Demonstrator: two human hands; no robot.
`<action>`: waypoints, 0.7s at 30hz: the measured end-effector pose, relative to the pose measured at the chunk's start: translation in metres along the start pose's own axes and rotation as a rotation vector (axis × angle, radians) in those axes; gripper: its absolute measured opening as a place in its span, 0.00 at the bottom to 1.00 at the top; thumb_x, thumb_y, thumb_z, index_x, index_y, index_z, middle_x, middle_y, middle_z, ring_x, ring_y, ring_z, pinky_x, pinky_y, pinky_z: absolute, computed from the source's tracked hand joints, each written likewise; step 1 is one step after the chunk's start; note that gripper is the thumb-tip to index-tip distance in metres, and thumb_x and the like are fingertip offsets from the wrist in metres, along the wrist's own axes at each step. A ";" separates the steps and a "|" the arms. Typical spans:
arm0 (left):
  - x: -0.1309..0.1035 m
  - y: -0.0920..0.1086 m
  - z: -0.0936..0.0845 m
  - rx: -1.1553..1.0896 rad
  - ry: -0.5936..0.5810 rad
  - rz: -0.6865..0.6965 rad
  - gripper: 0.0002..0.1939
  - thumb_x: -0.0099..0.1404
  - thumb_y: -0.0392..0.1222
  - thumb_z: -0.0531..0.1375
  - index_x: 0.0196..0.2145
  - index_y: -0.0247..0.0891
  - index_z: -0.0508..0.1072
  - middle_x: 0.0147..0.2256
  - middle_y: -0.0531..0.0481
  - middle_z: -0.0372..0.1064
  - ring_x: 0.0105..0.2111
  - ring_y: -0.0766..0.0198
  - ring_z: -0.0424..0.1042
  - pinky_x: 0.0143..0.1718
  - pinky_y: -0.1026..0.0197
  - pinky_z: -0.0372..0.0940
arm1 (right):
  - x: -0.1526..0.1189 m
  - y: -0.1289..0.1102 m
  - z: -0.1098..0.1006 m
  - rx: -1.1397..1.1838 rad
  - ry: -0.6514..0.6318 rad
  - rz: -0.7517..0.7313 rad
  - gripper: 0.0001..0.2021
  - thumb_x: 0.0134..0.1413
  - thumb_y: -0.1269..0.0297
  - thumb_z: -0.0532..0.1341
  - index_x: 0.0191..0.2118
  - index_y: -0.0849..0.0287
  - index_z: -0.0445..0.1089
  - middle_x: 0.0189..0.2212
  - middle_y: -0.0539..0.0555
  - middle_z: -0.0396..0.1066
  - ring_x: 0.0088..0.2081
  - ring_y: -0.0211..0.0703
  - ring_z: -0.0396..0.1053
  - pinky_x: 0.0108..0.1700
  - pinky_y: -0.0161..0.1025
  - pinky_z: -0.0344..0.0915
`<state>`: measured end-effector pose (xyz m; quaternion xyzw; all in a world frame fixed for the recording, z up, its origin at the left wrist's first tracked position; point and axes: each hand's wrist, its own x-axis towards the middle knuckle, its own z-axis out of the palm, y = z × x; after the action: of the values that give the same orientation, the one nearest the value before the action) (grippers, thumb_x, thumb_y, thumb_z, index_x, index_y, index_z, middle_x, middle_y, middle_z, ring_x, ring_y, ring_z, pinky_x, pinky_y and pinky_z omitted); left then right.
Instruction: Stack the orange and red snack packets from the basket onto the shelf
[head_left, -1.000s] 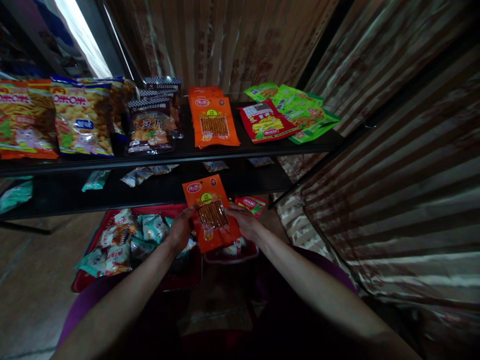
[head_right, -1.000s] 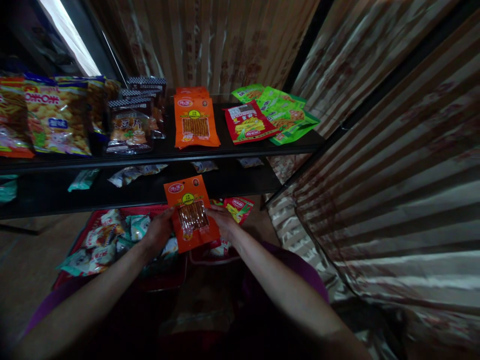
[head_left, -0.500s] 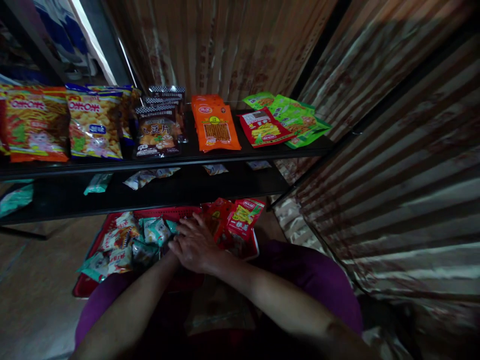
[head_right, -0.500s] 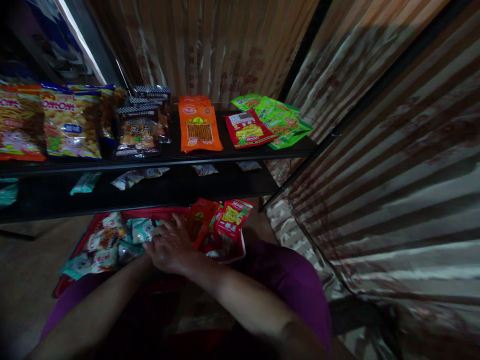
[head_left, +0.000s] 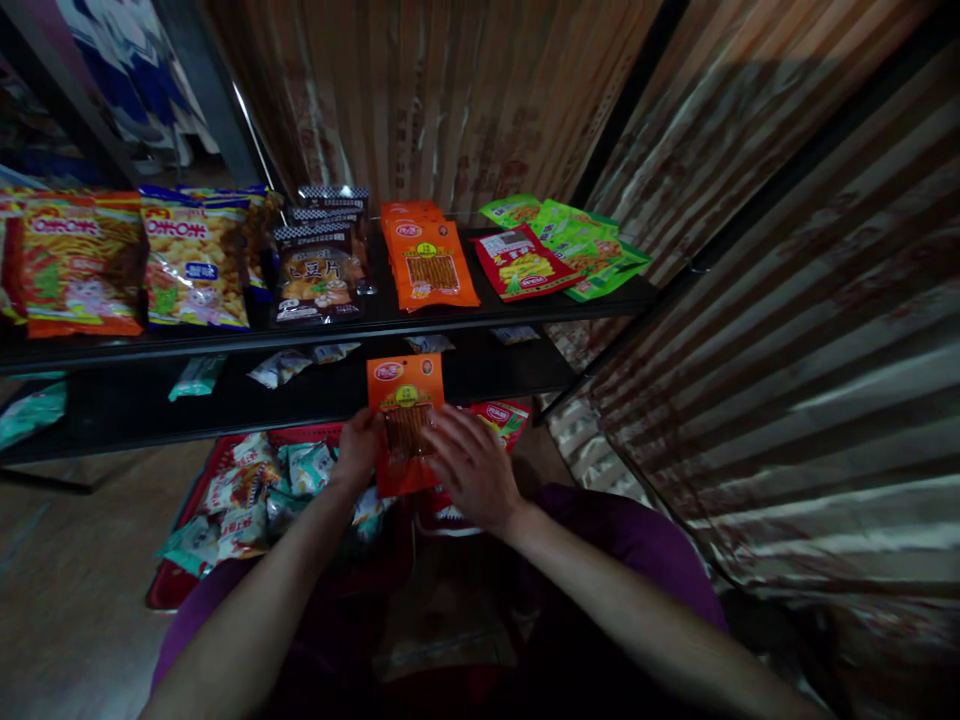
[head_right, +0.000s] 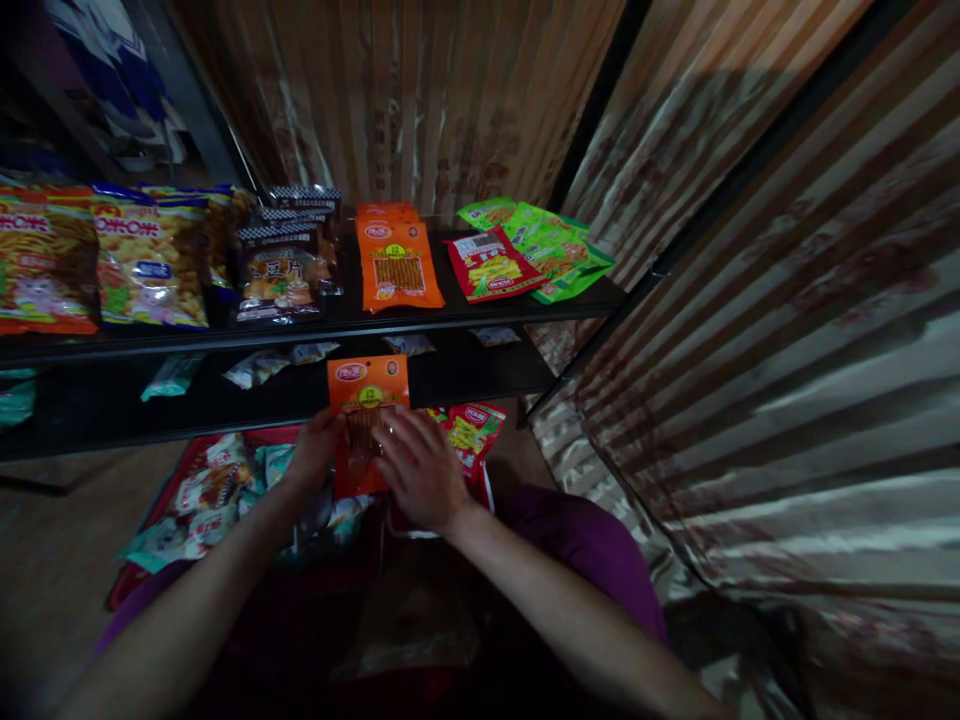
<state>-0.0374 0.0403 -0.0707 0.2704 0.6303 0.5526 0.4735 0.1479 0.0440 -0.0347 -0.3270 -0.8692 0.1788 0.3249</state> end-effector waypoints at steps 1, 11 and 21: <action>0.000 0.002 0.003 -0.057 -0.015 -0.039 0.07 0.54 0.39 0.61 0.32 0.37 0.75 0.31 0.49 0.75 0.32 0.61 0.71 0.34 0.62 0.64 | -0.002 0.014 -0.007 0.081 0.092 0.169 0.17 0.59 0.58 0.55 0.53 0.54 0.67 0.58 0.56 0.63 0.62 0.49 0.54 0.63 0.54 0.48; -0.010 -0.007 0.016 -0.450 -0.161 -0.301 0.08 0.57 0.35 0.59 0.36 0.35 0.74 0.36 0.47 0.76 0.34 0.62 0.74 0.40 0.59 0.67 | 0.002 0.071 0.009 1.304 0.073 1.017 0.18 0.29 0.62 0.73 0.32 0.58 0.74 0.26 0.48 0.76 0.27 0.37 0.72 0.33 0.34 0.68; -0.029 -0.017 0.013 -0.423 -0.398 -0.233 0.19 0.50 0.30 0.65 0.42 0.40 0.72 0.43 0.49 0.74 0.45 0.60 0.72 0.51 0.56 0.63 | 0.002 0.076 0.021 1.353 0.150 1.087 0.14 0.35 0.68 0.70 0.34 0.57 0.73 0.26 0.47 0.76 0.27 0.37 0.73 0.34 0.36 0.69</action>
<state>-0.0106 0.0168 -0.0779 0.1949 0.4227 0.5498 0.6935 0.1673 0.0985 -0.0889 -0.4443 -0.2761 0.7652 0.3752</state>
